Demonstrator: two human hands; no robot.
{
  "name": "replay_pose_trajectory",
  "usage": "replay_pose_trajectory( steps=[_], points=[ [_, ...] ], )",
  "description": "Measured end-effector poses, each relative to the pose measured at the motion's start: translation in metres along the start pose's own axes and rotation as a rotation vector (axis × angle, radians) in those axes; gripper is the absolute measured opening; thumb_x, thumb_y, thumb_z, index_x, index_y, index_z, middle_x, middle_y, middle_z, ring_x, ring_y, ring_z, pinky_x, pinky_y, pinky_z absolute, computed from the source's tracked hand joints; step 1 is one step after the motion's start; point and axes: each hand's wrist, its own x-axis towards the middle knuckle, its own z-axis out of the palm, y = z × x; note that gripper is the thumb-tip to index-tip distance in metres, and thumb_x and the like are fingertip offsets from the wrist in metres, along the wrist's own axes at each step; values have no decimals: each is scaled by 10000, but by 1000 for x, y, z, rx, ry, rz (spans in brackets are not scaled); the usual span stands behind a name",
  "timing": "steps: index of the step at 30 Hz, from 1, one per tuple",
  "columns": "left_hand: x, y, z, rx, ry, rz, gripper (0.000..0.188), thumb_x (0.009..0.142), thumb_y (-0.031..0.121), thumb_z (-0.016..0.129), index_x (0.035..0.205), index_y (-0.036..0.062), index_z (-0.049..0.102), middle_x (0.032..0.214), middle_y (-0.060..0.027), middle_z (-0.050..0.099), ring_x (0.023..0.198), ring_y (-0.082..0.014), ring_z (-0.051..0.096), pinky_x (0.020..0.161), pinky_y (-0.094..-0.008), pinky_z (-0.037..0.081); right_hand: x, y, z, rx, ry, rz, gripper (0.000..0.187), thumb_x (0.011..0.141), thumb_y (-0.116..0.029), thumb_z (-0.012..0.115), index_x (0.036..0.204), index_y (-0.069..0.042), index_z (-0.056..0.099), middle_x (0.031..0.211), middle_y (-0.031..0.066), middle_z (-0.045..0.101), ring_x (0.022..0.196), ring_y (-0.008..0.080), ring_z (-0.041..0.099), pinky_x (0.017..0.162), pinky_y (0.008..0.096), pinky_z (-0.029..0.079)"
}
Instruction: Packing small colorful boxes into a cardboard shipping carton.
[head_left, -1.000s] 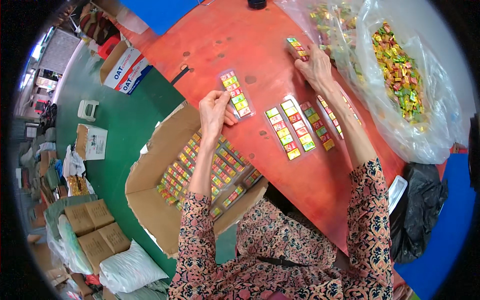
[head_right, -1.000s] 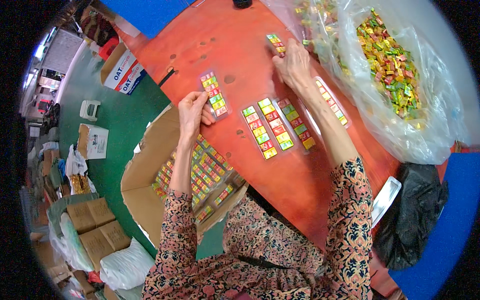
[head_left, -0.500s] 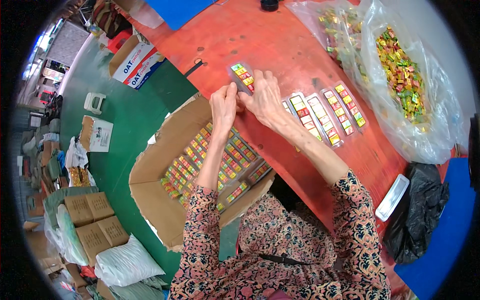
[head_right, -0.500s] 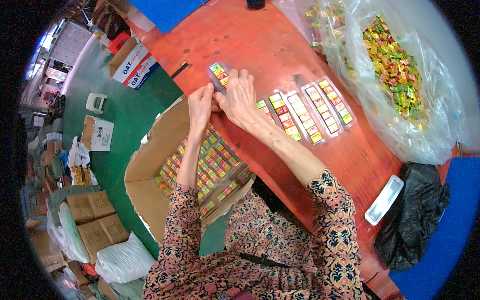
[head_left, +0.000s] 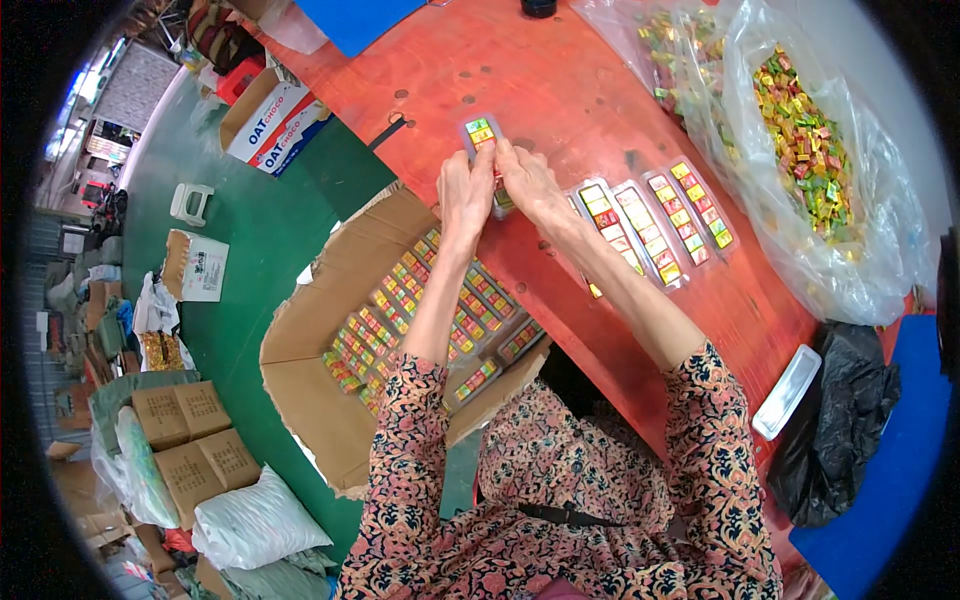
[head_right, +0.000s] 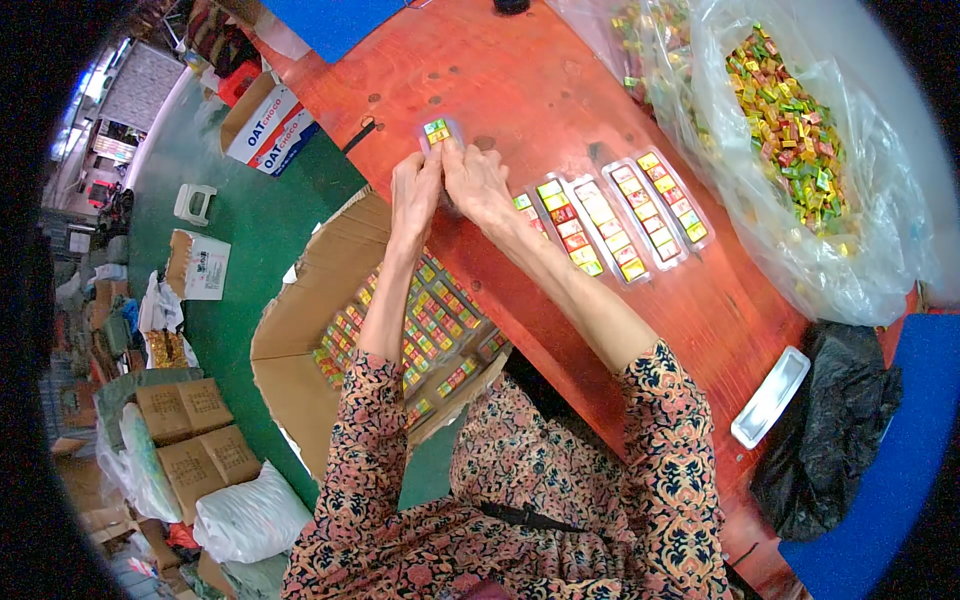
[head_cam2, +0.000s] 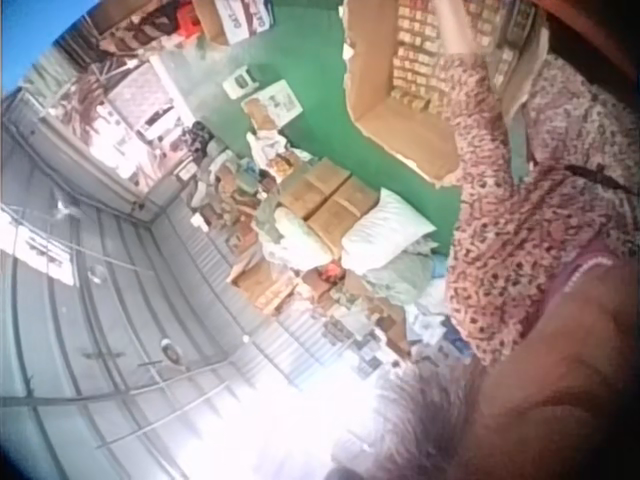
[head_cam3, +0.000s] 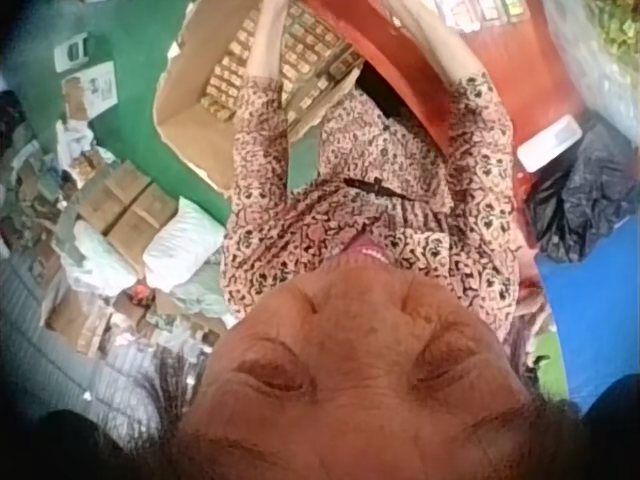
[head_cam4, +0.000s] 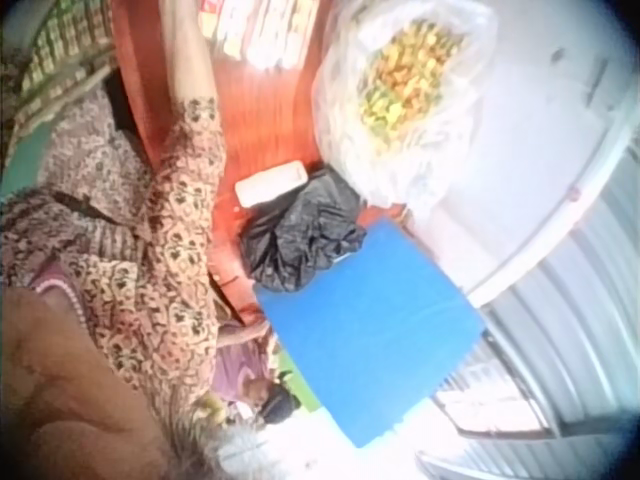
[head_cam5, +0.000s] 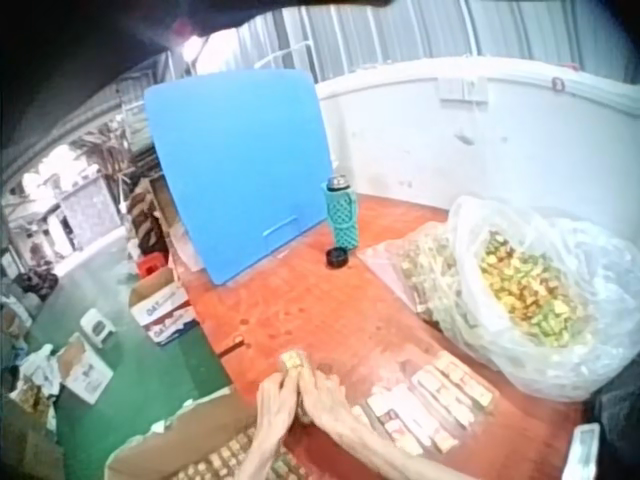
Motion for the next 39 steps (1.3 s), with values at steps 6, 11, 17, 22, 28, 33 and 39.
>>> replay_pose_trajectory(
  steps=[6, 11, 17, 22, 28, 33, 39],
  points=[
    [14, -16, -5, -112, -91, -71, 451, 803, 332, 556, 717, -110, 556, 646, -173, 578, 639, -193, 577, 538, -368, 414, -17, -16, 11, 275, -37, 177, 718, 877, -538, 194, 1270, 47, 333, 1296, 327, 255, 1187, 473, 254, 993, 496, 218],
    [23, -20, -3, -65, -170, -97, 470, 733, 392, 612, 666, -73, 590, 624, -157, 593, 610, -196, 594, 534, -367, 428, -24, -8, 21, 281, 6, 107, 717, 879, -537, 177, 1276, 40, 328, 1294, 300, 294, 1203, 435, 269, 1003, 468, 217],
    [37, -17, 5, 27, -129, -219, 427, 627, 377, 678, 676, -45, 628, 633, -133, 612, 608, -187, 607, 544, -348, 452, -22, 11, 25, 887, -110, -11, 542, 938, -455, 237, 1109, -5, 487, 1034, 81, 543, 956, 139, 510, 845, 300, 400],
    [22, -43, -13, -475, -188, -309, 272, 619, 222, 708, 627, -36, 621, 629, -84, 600, 568, -147, 579, 506, -307, 451, -48, -3, 32, 794, -270, 35, 664, 883, -531, 247, 1273, -1, 337, 1261, 237, 398, 1218, 321, 331, 998, 413, 254],
    [-10, -29, -58, -508, -79, -405, 211, 608, 117, 708, 693, -50, 611, 630, -56, 587, 544, -102, 552, 472, -269, 439, -66, -6, 64, 448, -161, -60, 555, 919, -492, 284, 1241, -41, 308, 1136, 80, 413, 1074, 158, 404, 894, 309, 352],
    [-33, -43, -107, -386, -48, -306, 126, 691, 107, 667, 629, 27, 593, 569, -15, 544, 469, -93, 476, 416, -230, 353, -94, -24, 87, 412, -316, -219, 682, 885, -557, 302, 1295, -14, 252, 1276, 148, 337, 1202, 229, 318, 996, 340, 246],
    [-70, -98, -153, -436, 142, -332, 155, 631, 100, 672, 683, -32, 610, 624, -45, 598, 493, -73, 512, 456, -218, 400, -121, -37, 113, 459, -521, -125, 884, 843, -611, 317, 1363, 40, 24, 1425, 210, 102, 1329, 281, 102, 1059, 352, 129]
  ],
)
